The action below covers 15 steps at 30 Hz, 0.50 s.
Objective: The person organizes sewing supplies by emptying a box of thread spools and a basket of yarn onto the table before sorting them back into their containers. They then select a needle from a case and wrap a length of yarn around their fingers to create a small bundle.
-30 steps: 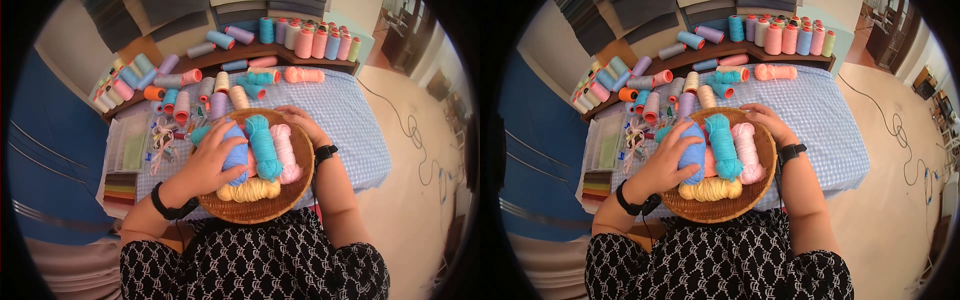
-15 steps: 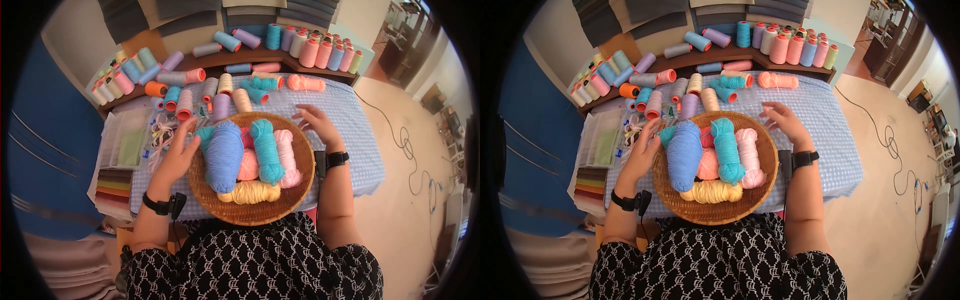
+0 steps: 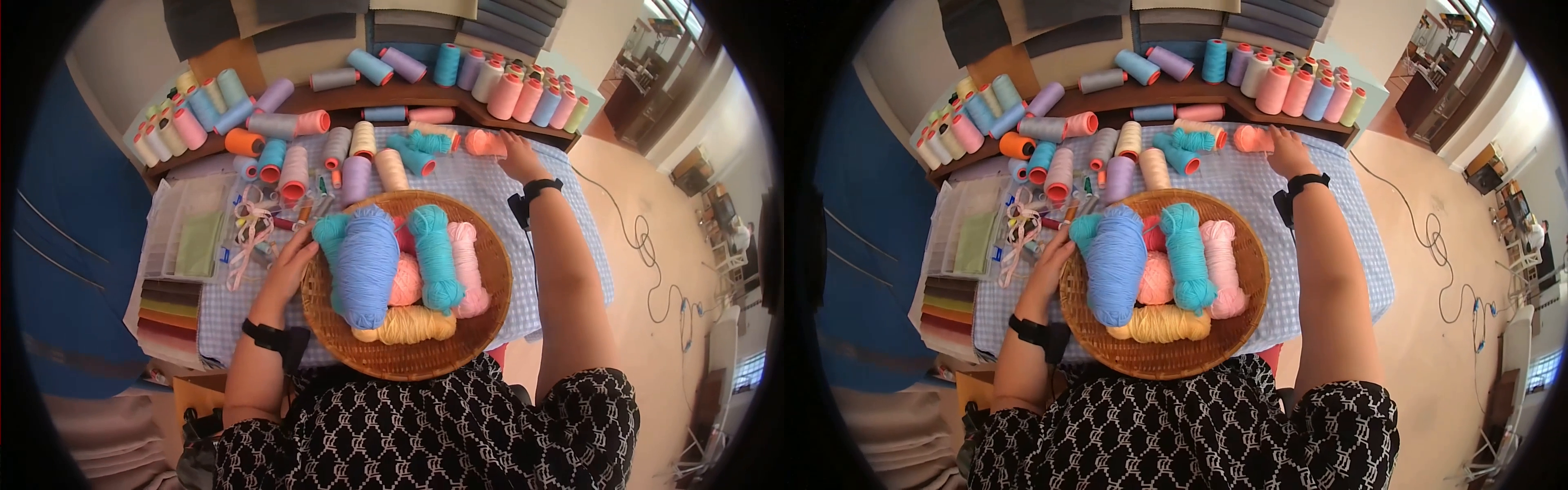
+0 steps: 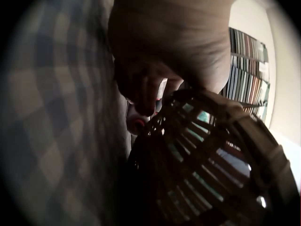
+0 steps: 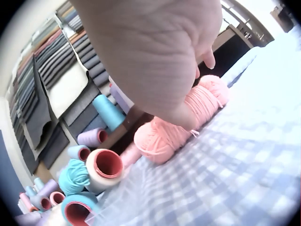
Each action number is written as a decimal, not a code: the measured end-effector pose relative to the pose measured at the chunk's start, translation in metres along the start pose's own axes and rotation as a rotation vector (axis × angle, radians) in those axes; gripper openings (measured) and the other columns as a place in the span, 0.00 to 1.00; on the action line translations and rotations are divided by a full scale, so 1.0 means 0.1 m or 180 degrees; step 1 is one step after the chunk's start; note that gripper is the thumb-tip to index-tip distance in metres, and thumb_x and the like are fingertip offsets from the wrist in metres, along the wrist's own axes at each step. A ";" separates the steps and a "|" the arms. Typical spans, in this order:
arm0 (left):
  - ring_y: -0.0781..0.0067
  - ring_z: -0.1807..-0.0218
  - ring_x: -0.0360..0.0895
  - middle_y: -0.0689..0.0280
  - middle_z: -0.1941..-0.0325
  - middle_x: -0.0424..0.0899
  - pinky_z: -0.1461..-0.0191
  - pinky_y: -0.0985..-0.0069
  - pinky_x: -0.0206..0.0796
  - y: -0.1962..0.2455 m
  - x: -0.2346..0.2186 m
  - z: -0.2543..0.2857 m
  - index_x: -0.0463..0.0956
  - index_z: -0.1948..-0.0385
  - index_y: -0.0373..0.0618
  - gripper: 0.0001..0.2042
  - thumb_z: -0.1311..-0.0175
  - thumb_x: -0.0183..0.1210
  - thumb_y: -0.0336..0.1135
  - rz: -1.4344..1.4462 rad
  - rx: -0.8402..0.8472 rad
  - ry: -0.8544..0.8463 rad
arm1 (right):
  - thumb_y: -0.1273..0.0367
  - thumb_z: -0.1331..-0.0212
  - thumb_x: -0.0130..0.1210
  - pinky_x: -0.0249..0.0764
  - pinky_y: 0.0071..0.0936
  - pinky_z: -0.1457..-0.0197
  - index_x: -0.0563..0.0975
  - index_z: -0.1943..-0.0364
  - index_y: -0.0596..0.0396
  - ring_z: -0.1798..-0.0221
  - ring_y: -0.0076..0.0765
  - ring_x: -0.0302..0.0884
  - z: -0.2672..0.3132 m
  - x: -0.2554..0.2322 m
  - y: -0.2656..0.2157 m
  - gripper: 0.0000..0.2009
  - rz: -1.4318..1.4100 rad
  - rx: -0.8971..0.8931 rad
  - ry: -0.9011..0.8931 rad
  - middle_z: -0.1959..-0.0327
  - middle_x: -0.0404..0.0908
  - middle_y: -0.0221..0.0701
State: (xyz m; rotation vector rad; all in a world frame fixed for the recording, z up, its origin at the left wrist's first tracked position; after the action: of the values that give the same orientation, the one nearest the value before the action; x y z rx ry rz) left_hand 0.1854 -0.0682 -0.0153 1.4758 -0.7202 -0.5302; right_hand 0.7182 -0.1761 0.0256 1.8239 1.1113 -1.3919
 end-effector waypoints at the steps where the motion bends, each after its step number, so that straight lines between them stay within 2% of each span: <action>1: 0.69 0.33 0.66 0.60 0.35 0.72 0.28 0.73 0.53 0.02 0.01 0.01 0.64 0.33 0.37 0.24 0.28 0.52 0.35 -0.0018 -0.0004 -0.0070 | 0.64 0.46 0.65 0.58 0.55 0.26 0.62 0.28 0.43 0.26 0.52 0.59 -0.04 0.02 0.00 0.38 0.0075 -0.0017 -0.0005 0.28 0.65 0.41; 3: 0.68 0.29 0.63 0.59 0.32 0.70 0.26 0.72 0.51 0.08 0.02 0.02 0.63 0.32 0.35 0.26 0.28 0.52 0.35 -0.0055 -0.0027 -0.0204 | 0.63 0.46 0.65 0.56 0.56 0.25 0.62 0.28 0.42 0.25 0.51 0.59 -0.09 0.09 -0.03 0.39 0.0200 -0.0006 -0.0052 0.30 0.66 0.40; 5: 0.67 0.29 0.63 0.59 0.31 0.70 0.26 0.71 0.51 0.13 0.04 0.03 0.61 0.31 0.35 0.27 0.29 0.53 0.36 -0.0169 0.0007 -0.0226 | 0.62 0.47 0.66 0.54 0.56 0.25 0.63 0.29 0.42 0.26 0.50 0.60 -0.04 -0.04 -0.13 0.38 0.0315 0.0067 -0.0134 0.33 0.69 0.39; 6: 0.67 0.29 0.63 0.59 0.31 0.69 0.26 0.71 0.51 0.14 0.05 0.02 0.61 0.30 0.34 0.27 0.29 0.53 0.36 -0.0224 0.0025 -0.0240 | 0.61 0.49 0.67 0.57 0.55 0.28 0.67 0.32 0.43 0.30 0.48 0.64 -0.01 -0.12 -0.21 0.36 0.0616 0.0132 -0.0105 0.39 0.72 0.37; 9: 0.66 0.28 0.63 0.58 0.30 0.69 0.25 0.71 0.50 0.11 0.04 0.02 0.60 0.30 0.34 0.28 0.29 0.54 0.37 -0.0163 -0.0002 -0.0244 | 0.58 0.52 0.69 0.60 0.52 0.31 0.73 0.40 0.46 0.32 0.47 0.66 -0.03 -0.16 -0.23 0.32 0.0667 0.0101 -0.0164 0.42 0.74 0.35; 10: 0.66 0.28 0.62 0.58 0.30 0.69 0.25 0.71 0.50 0.11 0.04 0.02 0.60 0.30 0.34 0.28 0.29 0.54 0.37 -0.0151 0.0007 -0.0264 | 0.55 0.53 0.69 0.63 0.52 0.35 0.76 0.48 0.51 0.37 0.50 0.73 0.03 -0.21 -0.23 0.28 0.0620 -0.0169 0.0050 0.44 0.77 0.37; 13: 0.66 0.28 0.62 0.58 0.30 0.69 0.25 0.71 0.50 0.14 0.05 0.02 0.60 0.30 0.34 0.29 0.29 0.54 0.38 -0.0167 0.0035 -0.0294 | 0.57 0.50 0.68 0.71 0.45 0.41 0.77 0.49 0.54 0.44 0.50 0.78 0.08 -0.33 -0.35 0.26 0.0309 0.0253 0.0149 0.52 0.82 0.40; 15: 0.66 0.28 0.62 0.58 0.30 0.68 0.25 0.70 0.50 0.13 0.04 0.02 0.60 0.30 0.34 0.29 0.29 0.54 0.38 -0.0241 0.0030 -0.0275 | 0.53 0.49 0.66 0.74 0.45 0.46 0.76 0.52 0.59 0.53 0.54 0.81 0.17 -0.50 -0.40 0.27 -0.0610 0.0239 0.0215 0.57 0.84 0.45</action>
State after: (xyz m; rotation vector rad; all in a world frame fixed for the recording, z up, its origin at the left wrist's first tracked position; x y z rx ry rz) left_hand 0.1857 -0.0715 -0.0020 1.5007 -0.7372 -0.6524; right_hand 0.6696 -0.1840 0.0703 1.8694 1.3139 -1.5082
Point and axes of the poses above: each hand's wrist, its own z-axis away from the middle knuckle, its own x-axis out of the palm, y = z × x, the point moved 1 cm from there along -z, towards the middle knuckle
